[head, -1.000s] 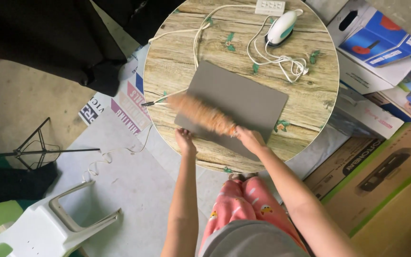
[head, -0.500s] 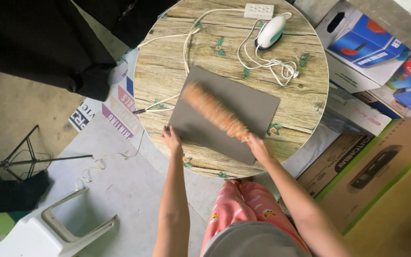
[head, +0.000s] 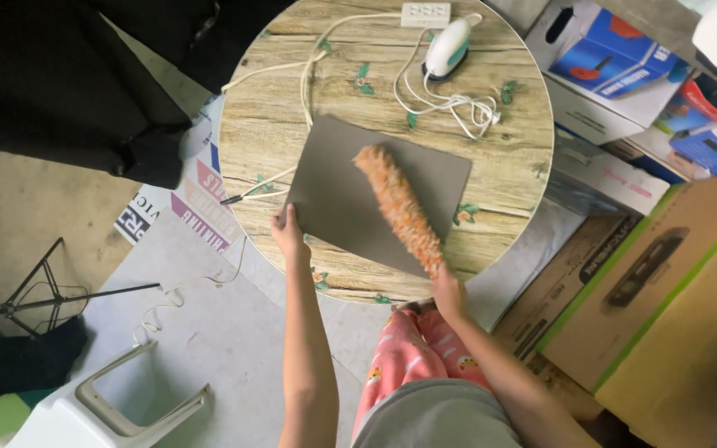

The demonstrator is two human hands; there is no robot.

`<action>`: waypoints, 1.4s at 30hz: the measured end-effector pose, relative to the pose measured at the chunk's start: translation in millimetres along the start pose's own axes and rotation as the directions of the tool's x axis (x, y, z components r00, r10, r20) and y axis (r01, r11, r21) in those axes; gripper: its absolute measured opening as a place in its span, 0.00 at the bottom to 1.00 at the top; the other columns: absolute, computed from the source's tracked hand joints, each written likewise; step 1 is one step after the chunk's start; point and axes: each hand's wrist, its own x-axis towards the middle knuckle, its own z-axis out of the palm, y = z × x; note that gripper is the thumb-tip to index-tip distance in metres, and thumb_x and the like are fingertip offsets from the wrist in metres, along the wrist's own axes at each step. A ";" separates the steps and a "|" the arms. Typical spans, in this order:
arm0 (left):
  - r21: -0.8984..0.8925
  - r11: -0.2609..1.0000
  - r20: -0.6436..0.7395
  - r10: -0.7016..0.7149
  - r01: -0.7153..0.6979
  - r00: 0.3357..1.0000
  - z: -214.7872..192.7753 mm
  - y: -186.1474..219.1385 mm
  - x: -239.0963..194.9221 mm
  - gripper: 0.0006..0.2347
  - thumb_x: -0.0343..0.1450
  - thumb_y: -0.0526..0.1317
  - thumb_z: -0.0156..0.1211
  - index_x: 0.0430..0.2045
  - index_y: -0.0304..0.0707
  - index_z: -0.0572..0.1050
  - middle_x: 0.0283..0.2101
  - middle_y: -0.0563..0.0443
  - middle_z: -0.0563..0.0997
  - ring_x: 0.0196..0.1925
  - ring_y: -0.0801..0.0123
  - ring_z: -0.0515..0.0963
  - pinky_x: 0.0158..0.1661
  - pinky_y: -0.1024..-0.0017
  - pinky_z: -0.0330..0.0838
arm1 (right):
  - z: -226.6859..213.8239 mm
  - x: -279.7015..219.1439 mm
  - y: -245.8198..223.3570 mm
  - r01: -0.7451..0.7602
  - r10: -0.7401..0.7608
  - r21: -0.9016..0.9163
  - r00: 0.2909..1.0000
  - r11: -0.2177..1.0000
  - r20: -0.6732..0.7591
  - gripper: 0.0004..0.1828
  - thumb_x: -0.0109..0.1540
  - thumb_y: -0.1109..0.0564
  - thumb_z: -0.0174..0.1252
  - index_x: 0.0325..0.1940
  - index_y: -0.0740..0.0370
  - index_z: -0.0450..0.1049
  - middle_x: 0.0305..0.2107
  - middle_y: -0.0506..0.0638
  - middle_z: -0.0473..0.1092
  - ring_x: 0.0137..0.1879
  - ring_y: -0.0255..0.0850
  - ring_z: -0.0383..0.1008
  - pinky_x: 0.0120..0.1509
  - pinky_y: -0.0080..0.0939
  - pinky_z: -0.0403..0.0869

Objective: The person cuts out various cartoon stickers from a sheet using scissors and places them into a gold tray. They then tidy the workspace by moving a tote bag and a red pouch, dusting a round table with a duster, and finally coiling the cord of a small white iron.

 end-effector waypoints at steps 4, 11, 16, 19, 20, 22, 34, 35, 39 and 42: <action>-0.263 0.965 0.139 0.025 0.013 0.990 10.3 -8.2 -32.8 0.17 0.72 0.44 0.64 0.51 0.32 0.73 0.48 0.46 0.79 0.48 0.65 0.78 0.48 0.68 0.73 | 1.4 2.6 8.3 -0.119 0.130 0.136 0.989 0.984 -0.076 0.15 0.67 0.57 0.54 0.58 0.62 0.68 0.25 0.64 0.73 0.30 0.61 0.76 0.36 0.60 0.73; -0.015 0.997 0.256 -0.063 0.069 0.965 8.8 -59.7 -5.6 0.23 0.77 0.48 0.55 0.64 0.34 0.65 0.63 0.45 0.73 0.62 0.62 0.71 0.60 0.66 0.65 | 3.8 -31.6 23.8 0.072 -0.066 0.216 0.997 0.974 -0.034 0.11 0.69 0.52 0.55 0.50 0.61 0.68 0.27 0.64 0.73 0.32 0.61 0.76 0.34 0.58 0.73; -0.106 0.986 0.221 -0.104 0.130 0.970 17.2 -7.0 -42.0 0.23 0.76 0.49 0.50 0.64 0.38 0.63 0.61 0.46 0.72 0.58 0.58 0.76 0.51 0.59 0.75 | 12.8 -49.4 48.6 -0.074 0.071 0.144 0.997 0.987 0.028 0.13 0.69 0.50 0.55 0.55 0.56 0.69 0.27 0.64 0.74 0.32 0.62 0.76 0.34 0.59 0.73; -0.176 0.981 0.300 -0.025 0.080 0.954 18.3 -10.1 -43.6 0.21 0.79 0.49 0.51 0.61 0.32 0.66 0.60 0.39 0.73 0.57 0.54 0.77 0.50 0.56 0.80 | -11.4 -50.1 29.3 -0.034 0.130 0.295 0.940 0.955 -0.315 0.23 0.64 0.59 0.53 0.63 0.66 0.64 0.30 0.67 0.73 0.35 0.67 0.74 0.36 0.62 0.72; -0.172 0.980 0.271 -0.046 0.095 0.961 24.0 -0.8 -51.2 0.20 0.78 0.49 0.51 0.61 0.35 0.66 0.60 0.42 0.73 0.57 0.57 0.77 0.50 0.57 0.79 | -12.2 -44.3 26.8 -0.057 0.173 0.372 0.943 0.927 -0.286 0.19 0.66 0.59 0.52 0.61 0.63 0.65 0.30 0.66 0.73 0.36 0.66 0.75 0.37 0.62 0.72; -0.166 0.980 0.242 -0.069 0.112 0.968 28.7 15.3 -70.7 0.20 0.77 0.49 0.51 0.61 0.39 0.66 0.60 0.45 0.73 0.57 0.60 0.77 0.50 0.59 0.79 | -11.1 -44.3 28.2 -0.085 0.215 0.446 0.944 0.891 -0.249 0.15 0.68 0.60 0.52 0.59 0.60 0.66 0.31 0.65 0.74 0.36 0.66 0.76 0.38 0.62 0.72; -0.182 0.855 0.510 0.505 -0.486 0.697 94.0 178.3 -167.9 0.15 0.83 0.42 0.53 0.59 0.28 0.74 0.55 0.41 0.80 0.55 0.67 0.78 0.55 0.69 0.73 | -50.9 29.4 11.2 -0.243 0.300 0.418 0.951 0.875 -0.076 0.18 0.74 0.46 0.45 0.52 0.65 0.65 0.26 0.65 0.74 0.34 0.62 0.78 0.36 0.59 0.73; -0.015 0.759 0.573 0.540 -0.651 0.617 96.9 203.0 -179.4 0.13 0.82 0.41 0.53 0.55 0.29 0.76 0.48 0.40 0.82 0.48 0.63 0.80 0.49 0.67 0.74 | -58.0 33.9 8.0 -0.213 0.307 0.484 0.944 0.849 -0.123 0.17 0.73 0.47 0.46 0.54 0.65 0.65 0.26 0.65 0.74 0.33 0.63 0.77 0.36 0.60 0.72; 0.049 0.346 0.719 0.639 -0.937 0.274 112.5 276.8 -242.2 0.13 0.79 0.32 0.56 0.58 0.33 0.73 0.52 0.35 0.82 0.48 0.54 0.86 0.47 0.64 0.80 | -59.9 42.2 14.2 0.009 0.197 0.530 0.923 0.848 -0.331 0.15 0.71 0.52 0.48 0.55 0.65 0.65 0.30 0.66 0.75 0.36 0.64 0.77 0.38 0.60 0.71; 0.209 0.252 0.850 0.431 -0.945 0.303 125.4 259.2 -255.2 0.28 0.68 0.19 0.45 0.62 0.45 0.74 0.61 0.41 0.76 0.56 0.51 0.80 0.56 0.61 0.75 | -84.8 43.3 1.1 0.022 0.219 0.557 0.907 0.830 -0.361 0.19 0.70 0.51 0.47 0.60 0.66 0.64 0.28 0.64 0.74 0.33 0.59 0.76 0.36 0.56 0.71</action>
